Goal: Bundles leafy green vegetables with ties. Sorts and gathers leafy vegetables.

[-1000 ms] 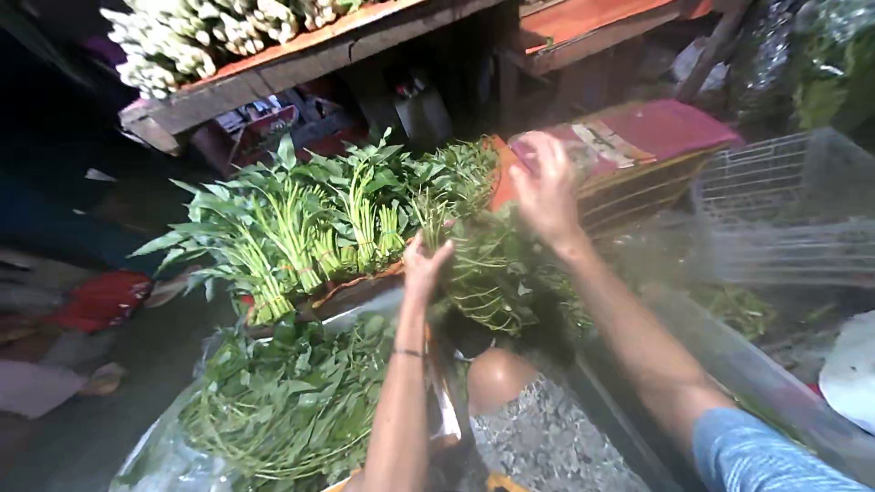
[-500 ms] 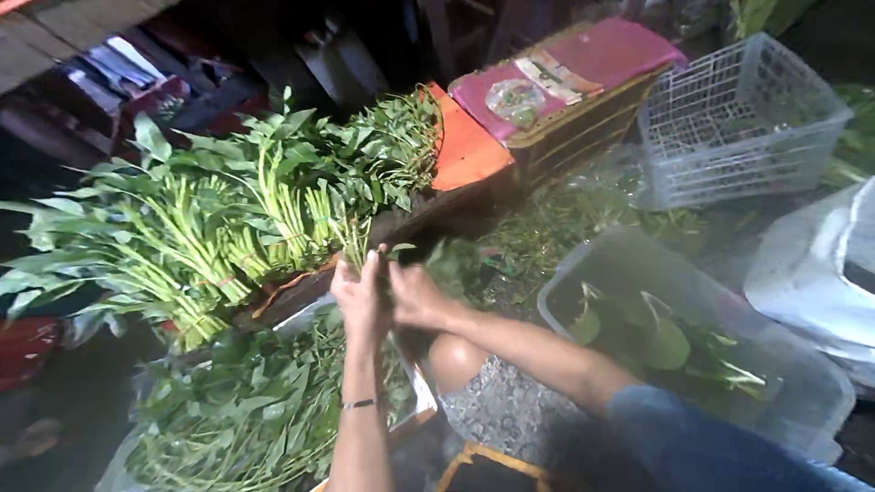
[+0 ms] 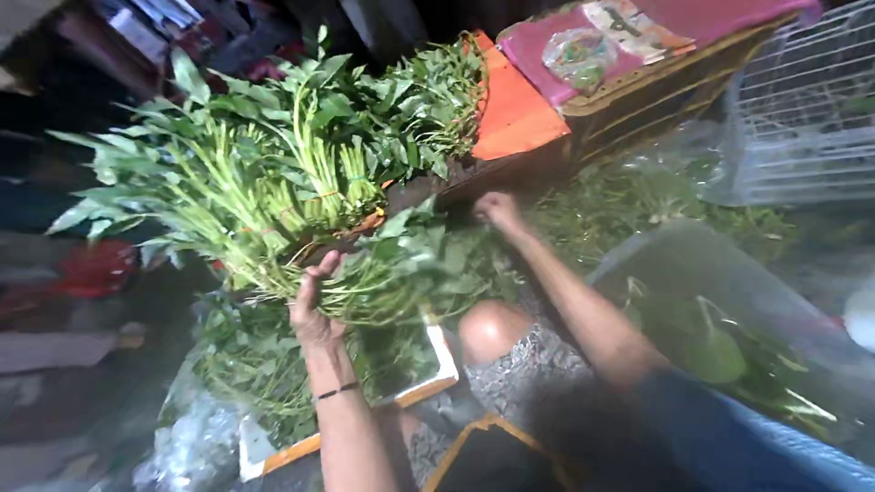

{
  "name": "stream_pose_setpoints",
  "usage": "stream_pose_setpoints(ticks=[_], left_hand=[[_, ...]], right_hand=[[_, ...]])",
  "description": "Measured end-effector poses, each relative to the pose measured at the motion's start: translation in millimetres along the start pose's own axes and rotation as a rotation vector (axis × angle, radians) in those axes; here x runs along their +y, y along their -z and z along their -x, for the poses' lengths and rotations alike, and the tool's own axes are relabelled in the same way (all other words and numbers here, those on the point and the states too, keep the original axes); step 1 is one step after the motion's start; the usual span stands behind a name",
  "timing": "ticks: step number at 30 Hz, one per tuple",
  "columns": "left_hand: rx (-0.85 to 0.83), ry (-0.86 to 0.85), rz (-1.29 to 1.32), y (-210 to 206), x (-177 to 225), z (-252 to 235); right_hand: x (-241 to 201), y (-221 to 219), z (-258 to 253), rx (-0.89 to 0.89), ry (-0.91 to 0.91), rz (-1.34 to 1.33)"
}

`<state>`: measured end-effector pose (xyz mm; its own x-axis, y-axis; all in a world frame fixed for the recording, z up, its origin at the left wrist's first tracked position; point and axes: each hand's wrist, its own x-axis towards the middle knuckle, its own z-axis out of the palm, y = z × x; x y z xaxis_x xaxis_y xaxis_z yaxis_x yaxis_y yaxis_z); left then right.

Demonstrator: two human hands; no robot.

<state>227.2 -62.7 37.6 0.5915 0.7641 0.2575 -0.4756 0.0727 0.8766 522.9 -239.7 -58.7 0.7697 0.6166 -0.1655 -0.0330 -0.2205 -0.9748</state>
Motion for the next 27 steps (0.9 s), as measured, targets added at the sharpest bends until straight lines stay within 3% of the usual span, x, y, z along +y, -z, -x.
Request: stream_pose_setpoints(ticks=[2,4,7,11,15,18,21,24,27], left_hand=[[0.007,-0.054,0.169,26,15,5],[0.09,-0.121,0.256,39,25,9],[0.164,-0.17,0.319,51,30,16],[0.186,-0.115,0.244,52,32,18],[0.059,0.0,0.033,11,35,-2],[-0.097,0.133,-0.255,-47,29,-26],[-0.3,0.298,-0.498,-105,3,-49],[-0.518,0.487,-0.569,-146,-31,-58],[-0.665,0.533,-0.604,-175,-60,-56]], right_hand=[[57,9,-29,0.042,-0.286,0.38],[105,10,-34,0.005,-0.34,0.621],[114,9,-14,-0.122,-0.385,0.892],[117,2,-7,-0.107,-0.327,0.968],[83,6,3,0.036,-0.435,0.715],[46,19,25,0.172,-0.441,0.393],[11,35,65,0.125,-0.441,0.221],[-24,49,106,0.157,-0.343,-0.108],[-50,68,128,0.155,-0.22,-0.205]])
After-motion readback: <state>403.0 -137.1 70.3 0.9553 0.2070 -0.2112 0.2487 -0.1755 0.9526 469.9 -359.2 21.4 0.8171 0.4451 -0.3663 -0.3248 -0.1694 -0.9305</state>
